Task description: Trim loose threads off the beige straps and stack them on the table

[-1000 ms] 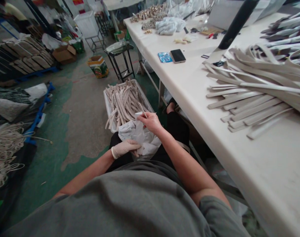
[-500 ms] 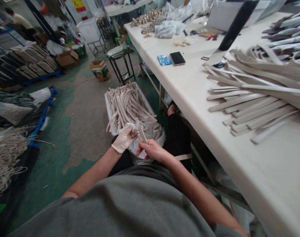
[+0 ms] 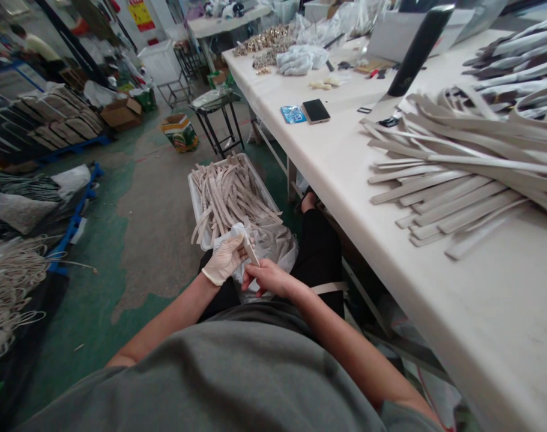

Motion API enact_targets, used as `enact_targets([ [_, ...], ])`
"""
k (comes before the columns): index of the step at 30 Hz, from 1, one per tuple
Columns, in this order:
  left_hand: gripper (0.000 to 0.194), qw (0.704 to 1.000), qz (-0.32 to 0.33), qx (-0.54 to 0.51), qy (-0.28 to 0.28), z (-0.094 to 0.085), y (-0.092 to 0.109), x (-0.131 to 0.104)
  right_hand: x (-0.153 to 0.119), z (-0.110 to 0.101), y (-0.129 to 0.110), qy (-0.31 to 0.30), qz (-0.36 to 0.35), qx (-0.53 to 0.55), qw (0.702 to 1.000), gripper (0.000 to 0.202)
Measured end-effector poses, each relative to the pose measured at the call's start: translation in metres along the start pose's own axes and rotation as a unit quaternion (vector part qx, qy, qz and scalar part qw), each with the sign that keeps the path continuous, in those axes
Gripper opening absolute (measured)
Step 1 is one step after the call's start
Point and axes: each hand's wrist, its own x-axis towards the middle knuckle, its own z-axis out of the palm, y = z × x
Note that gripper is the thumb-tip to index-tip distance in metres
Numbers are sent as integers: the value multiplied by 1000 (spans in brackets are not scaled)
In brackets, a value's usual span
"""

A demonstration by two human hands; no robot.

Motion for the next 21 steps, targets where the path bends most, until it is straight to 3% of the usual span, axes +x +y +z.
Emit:
enact_targets([
  [6, 30, 998, 3, 31, -63, -2, -10, -3, 4, -5, -15, -35, 7, 41, 999, 37],
  [8, 28, 999, 24, 7, -32, -4, 1, -1, -4, -8, -23, 15, -40, -42, 998, 29],
  [10, 25, 998, 49, -31, 27, -6, 17, 2, -16, -11, -29, 98, -99, -161, 977, 19],
  [13, 22, 993, 57, -61, 82, -9, 30, 1, -28, -16, -35, 197, -139, -256, 936, 33],
  [18, 23, 998, 35, -58, -11, 6, 2, -6, -17, -19, -42, 224, -159, -294, 916, 53],
  [21, 19, 995, 47, -92, 5, 8, 2, -3, -23, -22, -46, 205, -159, -327, 909, 60],
])
